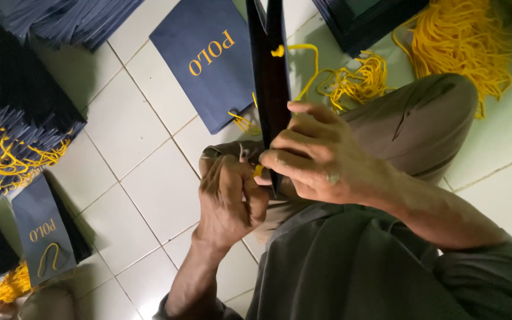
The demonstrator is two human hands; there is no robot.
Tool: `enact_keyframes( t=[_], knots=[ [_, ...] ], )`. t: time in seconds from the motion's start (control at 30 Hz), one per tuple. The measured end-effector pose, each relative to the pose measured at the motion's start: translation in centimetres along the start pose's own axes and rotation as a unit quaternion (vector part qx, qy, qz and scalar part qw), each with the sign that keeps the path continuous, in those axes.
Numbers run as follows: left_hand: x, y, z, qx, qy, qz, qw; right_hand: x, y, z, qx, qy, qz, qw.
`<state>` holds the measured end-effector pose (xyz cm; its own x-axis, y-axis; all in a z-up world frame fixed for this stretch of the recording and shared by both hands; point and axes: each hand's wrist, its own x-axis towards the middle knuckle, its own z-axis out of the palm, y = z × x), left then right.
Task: Attaching yellow string handles to blue paper bags by threading them through pre-punched holes.
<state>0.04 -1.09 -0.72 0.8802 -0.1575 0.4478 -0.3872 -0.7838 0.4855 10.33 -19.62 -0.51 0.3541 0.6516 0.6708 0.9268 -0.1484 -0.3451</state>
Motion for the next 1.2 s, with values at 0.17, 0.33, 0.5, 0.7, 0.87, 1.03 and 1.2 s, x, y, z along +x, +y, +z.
enact_keyframes(
  t=[0.17, 0.33, 0.5, 0.7, 0.87, 1.03, 1.2],
  knots=[
    [-0.1, 0.3, -1.4, -0.085, 0.0, -0.058, 0.995, 0.5, -0.4, 0.2, 0.023, 0.034, 0.033, 0.999],
    [-0.5, -0.5, -1.4, 0.013, 0.017, 0.027, 0.999, 0.3, -0.6, 0.8, 0.033, 0.013, 0.019, 0.999],
    [0.3, -0.1, -1.2, -0.039, 0.075, 0.082, 0.993, 0.2, -0.8, 1.0, 0.045, 0.013, 0.029, 0.998],
    [0.9, 0.6, -2.4, 0.046, -0.002, 0.043, 0.998, -0.2, -0.7, 1.6, 0.003, 0.005, 0.018, 1.0],
    [0.9, 0.4, -2.7, 0.069, -0.066, 0.08, 0.992, -0.3, -0.5, 1.9, -0.017, 0.027, -0.017, 0.999],
    [0.2, -0.6, -2.4, 0.126, -0.043, 0.057, 0.989, -0.3, -0.4, 2.4, 0.055, 0.016, 0.003, 0.998],
    [0.4, 0.6, -0.1, 0.018, -0.041, -0.095, 0.994, 0.1, 0.1, 2.9, 0.207, 0.045, 0.041, 0.976]
  ],
)
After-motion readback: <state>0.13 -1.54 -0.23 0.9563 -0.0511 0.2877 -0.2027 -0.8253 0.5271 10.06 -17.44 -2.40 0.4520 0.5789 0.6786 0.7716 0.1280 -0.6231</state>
